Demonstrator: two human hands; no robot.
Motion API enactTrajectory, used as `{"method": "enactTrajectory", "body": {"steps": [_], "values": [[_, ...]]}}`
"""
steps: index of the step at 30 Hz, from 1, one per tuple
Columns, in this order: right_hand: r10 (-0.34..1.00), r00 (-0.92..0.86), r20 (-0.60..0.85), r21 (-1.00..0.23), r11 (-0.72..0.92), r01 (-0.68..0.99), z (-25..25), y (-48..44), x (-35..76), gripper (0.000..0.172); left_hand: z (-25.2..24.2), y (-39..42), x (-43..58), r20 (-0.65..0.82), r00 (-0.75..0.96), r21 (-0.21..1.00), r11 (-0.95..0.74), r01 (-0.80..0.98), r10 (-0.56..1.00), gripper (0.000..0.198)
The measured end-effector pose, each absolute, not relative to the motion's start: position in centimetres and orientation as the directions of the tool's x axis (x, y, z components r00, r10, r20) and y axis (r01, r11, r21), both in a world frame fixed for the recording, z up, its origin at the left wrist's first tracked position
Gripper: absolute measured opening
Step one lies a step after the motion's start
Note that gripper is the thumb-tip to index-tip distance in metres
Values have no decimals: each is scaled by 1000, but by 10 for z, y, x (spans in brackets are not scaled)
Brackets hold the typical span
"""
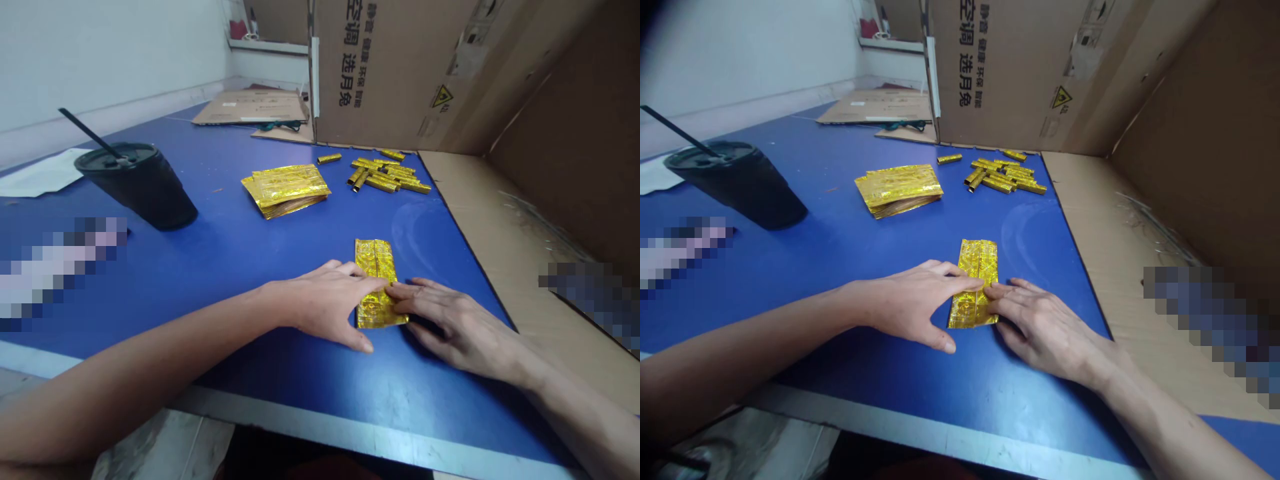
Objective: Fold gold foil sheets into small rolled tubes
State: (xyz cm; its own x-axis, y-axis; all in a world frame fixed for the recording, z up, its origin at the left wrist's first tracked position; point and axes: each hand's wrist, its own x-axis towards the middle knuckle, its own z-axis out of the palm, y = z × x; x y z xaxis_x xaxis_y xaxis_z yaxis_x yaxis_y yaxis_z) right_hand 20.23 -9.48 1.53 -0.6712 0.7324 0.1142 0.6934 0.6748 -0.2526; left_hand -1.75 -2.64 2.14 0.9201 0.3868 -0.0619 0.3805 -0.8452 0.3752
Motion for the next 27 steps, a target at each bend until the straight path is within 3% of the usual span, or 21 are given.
{"method": "enactTrajectory", "body": {"steps": [5, 12, 16, 27], "values": [[811, -537, 233, -437, 580, 687, 10, -91, 202, 19, 17, -28, -19, -37, 920, 319, -868, 380, 390, 71], [944, -289, 159, -694, 315, 647, 4, -86, 200, 18, 12, -29, -13, 26, 882, 342, -834, 433, 470, 36], [968, -227, 107, -747, 229, 625, 2, -85, 201, 18, 5, -30, -10, 72, 844, 366, -801, 474, 532, 31], [997, -79, -18, -807, 32, 590, 2, -73, 193, 20, -5, -32, -4, 131, 739, 476, -696, 537, 660, 46]]}}
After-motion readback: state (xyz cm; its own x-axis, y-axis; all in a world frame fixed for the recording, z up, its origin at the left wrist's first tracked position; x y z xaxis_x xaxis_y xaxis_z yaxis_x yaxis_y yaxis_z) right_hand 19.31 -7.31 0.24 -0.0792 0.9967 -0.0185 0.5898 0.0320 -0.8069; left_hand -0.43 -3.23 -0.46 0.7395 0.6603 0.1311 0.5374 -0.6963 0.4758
